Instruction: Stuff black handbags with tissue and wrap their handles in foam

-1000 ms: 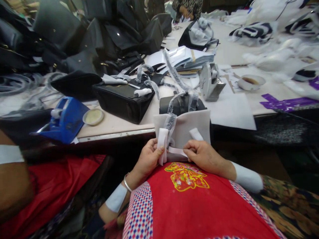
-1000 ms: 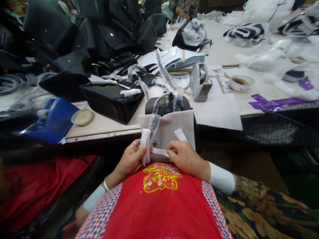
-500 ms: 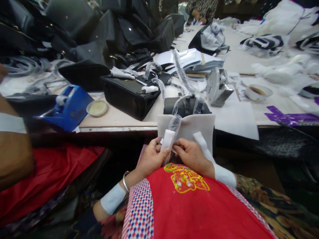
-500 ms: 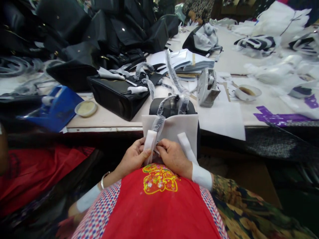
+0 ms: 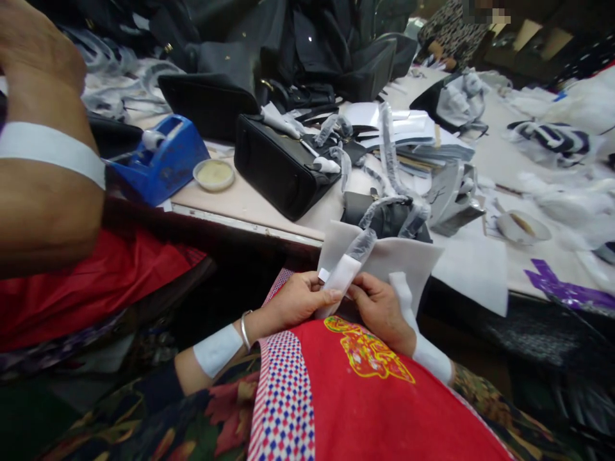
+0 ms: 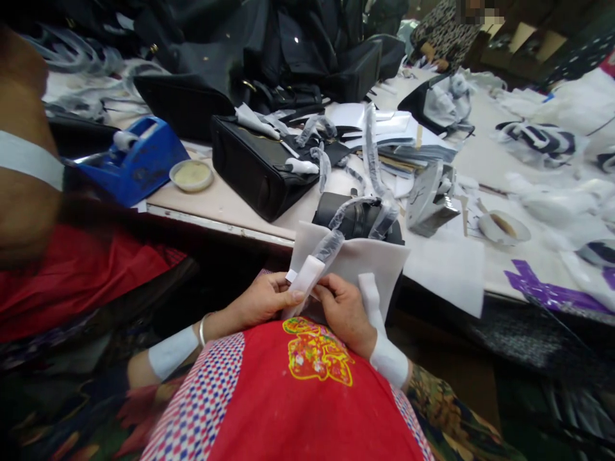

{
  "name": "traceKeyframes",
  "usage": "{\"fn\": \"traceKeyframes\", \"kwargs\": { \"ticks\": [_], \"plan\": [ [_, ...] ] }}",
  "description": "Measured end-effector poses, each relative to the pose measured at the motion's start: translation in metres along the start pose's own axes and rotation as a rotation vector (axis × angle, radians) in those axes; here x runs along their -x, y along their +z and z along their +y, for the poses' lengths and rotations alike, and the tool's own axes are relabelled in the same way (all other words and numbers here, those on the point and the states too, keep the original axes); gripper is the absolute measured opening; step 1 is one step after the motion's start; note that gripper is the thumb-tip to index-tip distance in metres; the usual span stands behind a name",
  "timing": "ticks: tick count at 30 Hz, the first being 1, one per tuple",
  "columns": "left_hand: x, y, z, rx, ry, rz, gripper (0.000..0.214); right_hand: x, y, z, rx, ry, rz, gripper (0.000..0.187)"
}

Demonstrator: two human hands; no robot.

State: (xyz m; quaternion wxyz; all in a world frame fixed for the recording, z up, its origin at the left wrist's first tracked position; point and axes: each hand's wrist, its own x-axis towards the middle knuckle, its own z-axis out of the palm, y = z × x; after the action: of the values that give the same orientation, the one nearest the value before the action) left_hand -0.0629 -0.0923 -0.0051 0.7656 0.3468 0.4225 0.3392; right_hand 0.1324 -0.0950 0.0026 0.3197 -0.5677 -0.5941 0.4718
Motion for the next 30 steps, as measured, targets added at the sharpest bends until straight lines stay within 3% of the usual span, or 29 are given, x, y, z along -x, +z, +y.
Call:
{"fn": "traceKeyframes", "kwargs": {
  "ticks": [5,12,17,19,23,24,28,30],
  "plan": [
    [-0.001,-0.003,-0.001,-0.212,0.026,0.006,0.040,-0.001,-0.001,-0.002,0.046,-0.039,-0.046,0.015],
    [-0.005,-0.004,-0.007,-0.233,0.089,0.023,0.042,-0.002,0.000,-0.006,0.170,-0.130,-0.050,0.016],
    [-0.005,-0.005,-0.013,-0.204,0.071,0.042,0.044,0.006,-0.013,-0.005,0.107,0.111,-0.161,0.019],
    [-0.006,-0.006,-0.016,-0.200,0.073,0.049,0.044,0.012,-0.026,-0.010,0.126,0.127,-0.207,0.025],
    [-0.006,-0.008,-0.015,-0.197,0.066,0.009,0.045,0.020,-0.055,-0.030,0.219,-0.143,-0.364,0.054],
    [-0.006,-0.008,-0.014,-0.205,0.065,-0.001,0.045,0.020,-0.060,-0.036,0.263,-0.215,-0.410,0.054],
    [-0.004,-0.004,-0.005,-0.291,0.060,0.001,0.045,0.008,-0.064,-0.060,0.505,-0.540,-0.497,0.024],
    [-0.003,-0.001,-0.001,-0.383,0.074,0.008,0.044,-0.003,-0.059,-0.070,0.648,-0.720,-0.489,0.025]
  ]
}}
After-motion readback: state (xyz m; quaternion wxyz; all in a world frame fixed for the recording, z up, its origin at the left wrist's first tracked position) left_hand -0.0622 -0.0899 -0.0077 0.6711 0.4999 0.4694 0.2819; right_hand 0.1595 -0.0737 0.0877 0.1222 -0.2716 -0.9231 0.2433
